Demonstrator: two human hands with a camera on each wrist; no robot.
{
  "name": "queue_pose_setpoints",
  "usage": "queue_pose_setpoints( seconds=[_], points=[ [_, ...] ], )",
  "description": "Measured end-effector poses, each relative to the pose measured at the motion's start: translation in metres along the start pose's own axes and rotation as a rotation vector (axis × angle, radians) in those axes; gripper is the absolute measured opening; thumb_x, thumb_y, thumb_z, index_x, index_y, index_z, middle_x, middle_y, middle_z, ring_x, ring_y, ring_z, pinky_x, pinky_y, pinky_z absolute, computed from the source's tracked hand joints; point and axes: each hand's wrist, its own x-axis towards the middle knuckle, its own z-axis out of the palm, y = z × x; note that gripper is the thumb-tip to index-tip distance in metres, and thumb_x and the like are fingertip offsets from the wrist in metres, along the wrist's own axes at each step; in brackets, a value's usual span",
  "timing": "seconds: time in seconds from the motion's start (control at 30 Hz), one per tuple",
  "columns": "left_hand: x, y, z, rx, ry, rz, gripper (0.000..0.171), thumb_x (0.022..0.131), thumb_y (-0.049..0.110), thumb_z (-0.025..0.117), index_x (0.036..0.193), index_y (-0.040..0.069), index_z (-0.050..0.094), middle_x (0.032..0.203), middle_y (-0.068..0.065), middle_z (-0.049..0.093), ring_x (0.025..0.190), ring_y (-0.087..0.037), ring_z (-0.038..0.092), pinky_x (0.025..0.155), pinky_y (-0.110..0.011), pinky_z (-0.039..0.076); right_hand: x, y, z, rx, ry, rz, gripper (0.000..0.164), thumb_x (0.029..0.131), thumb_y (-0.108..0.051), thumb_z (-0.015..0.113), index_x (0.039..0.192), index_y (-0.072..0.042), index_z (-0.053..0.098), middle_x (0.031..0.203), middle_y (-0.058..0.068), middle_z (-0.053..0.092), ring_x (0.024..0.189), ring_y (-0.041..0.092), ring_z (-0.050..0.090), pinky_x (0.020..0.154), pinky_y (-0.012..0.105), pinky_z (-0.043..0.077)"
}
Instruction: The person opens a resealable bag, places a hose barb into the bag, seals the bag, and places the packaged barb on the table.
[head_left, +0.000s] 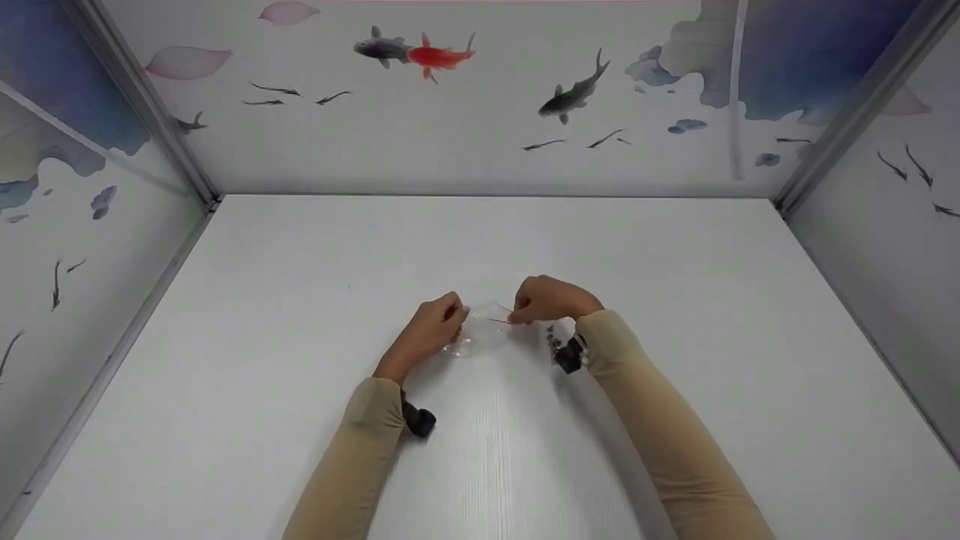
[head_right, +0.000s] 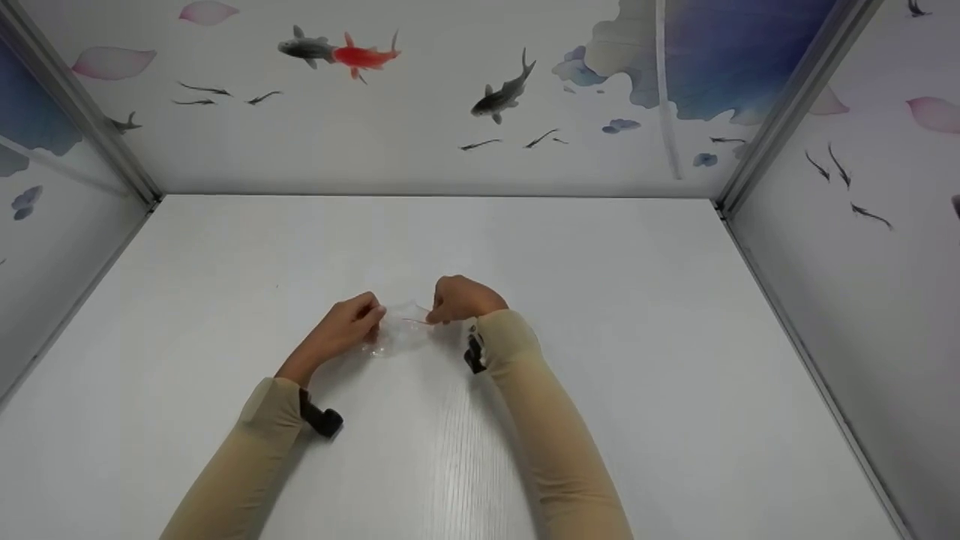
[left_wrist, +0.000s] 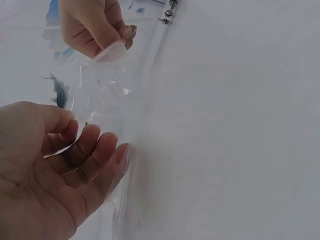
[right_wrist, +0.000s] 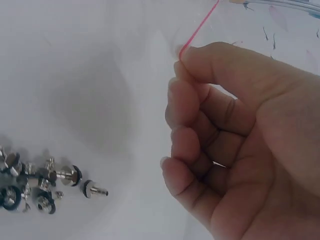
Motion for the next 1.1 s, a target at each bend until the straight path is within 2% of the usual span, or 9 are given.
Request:
queue_pose_setpoints(
  seconds=[0.1,0.23,0.53,0.7,0.97,1.1],
  points=[
    [-0.001,-0.001,-0.001,0.040,-0.013,0.015,0.019,0.101,0.019,0.048,0.086,0.009,0.054,0.071,0.002,0.052,0.065,-0.012,0.046,0.060,-0.026,0.038,-0.001,0.000,0.000,-0.029,-0.006,-0.009,0.019,0.090,-0.025,0.067,0.092,-0.007,0.075,0.087,0.006,0.072,0.078,0.019,0.062,0.067,0.028,0.047],
    [-0.001,-0.004,-0.002,0.054,-0.038,0.020,0.017,0.098,0.016,0.050,0.084,0.009,0.057,0.072,0.003,0.052,0.067,-0.011,0.046,0.061,-0.025,0.038,-0.002,0.000,0.000,-0.051,0.006,-0.018,0.018,0.089,-0.023,0.068,0.091,-0.007,0.075,0.084,0.004,0.071,0.073,0.014,0.059,0.064,0.027,0.047],
    [-0.003,-0.005,-0.004,0.036,-0.081,0.010,0.019,0.093,0.012,0.054,0.073,0.011,0.052,0.070,0.002,0.049,0.066,-0.013,0.044,0.061,-0.026,0.037,0.000,0.009,0.003,0.012,0.019,0.002,0.014,0.087,-0.021,0.069,0.089,-0.009,0.076,0.080,0.001,0.070,0.068,0.010,0.053,0.061,0.026,0.044],
    [-0.002,-0.006,-0.003,0.038,-0.064,0.028,0.019,0.091,0.010,0.055,0.072,0.011,0.052,0.069,0.003,0.048,0.066,-0.012,0.044,0.062,-0.026,0.037,0.000,0.016,0.004,0.060,0.039,-0.015,0.014,0.086,-0.021,0.068,0.088,-0.010,0.076,0.080,0.001,0.070,0.068,0.011,0.054,0.062,0.026,0.044],
    [-0.002,-0.011,0.000,-0.031,-0.007,0.022,0.014,0.089,0.013,0.059,0.076,0.010,0.057,0.072,0.002,0.054,0.066,-0.012,0.048,0.062,-0.025,0.039,-0.001,0.026,0.007,0.109,0.063,-0.082,0.019,0.089,-0.026,0.067,0.091,-0.010,0.076,0.081,0.001,0.071,0.073,0.015,0.060,0.065,0.025,0.045],
    [-0.001,-0.012,0.002,-0.051,0.027,0.070,0.005,0.088,0.012,0.060,0.086,0.008,0.059,0.082,-0.001,0.057,0.071,-0.012,0.052,0.062,-0.025,0.043,-0.001,0.028,0.009,0.136,0.093,-0.123,0.020,0.090,-0.026,0.066,0.090,-0.008,0.076,0.080,0.003,0.071,0.069,0.014,0.057,0.063,0.025,0.044]
  ],
)
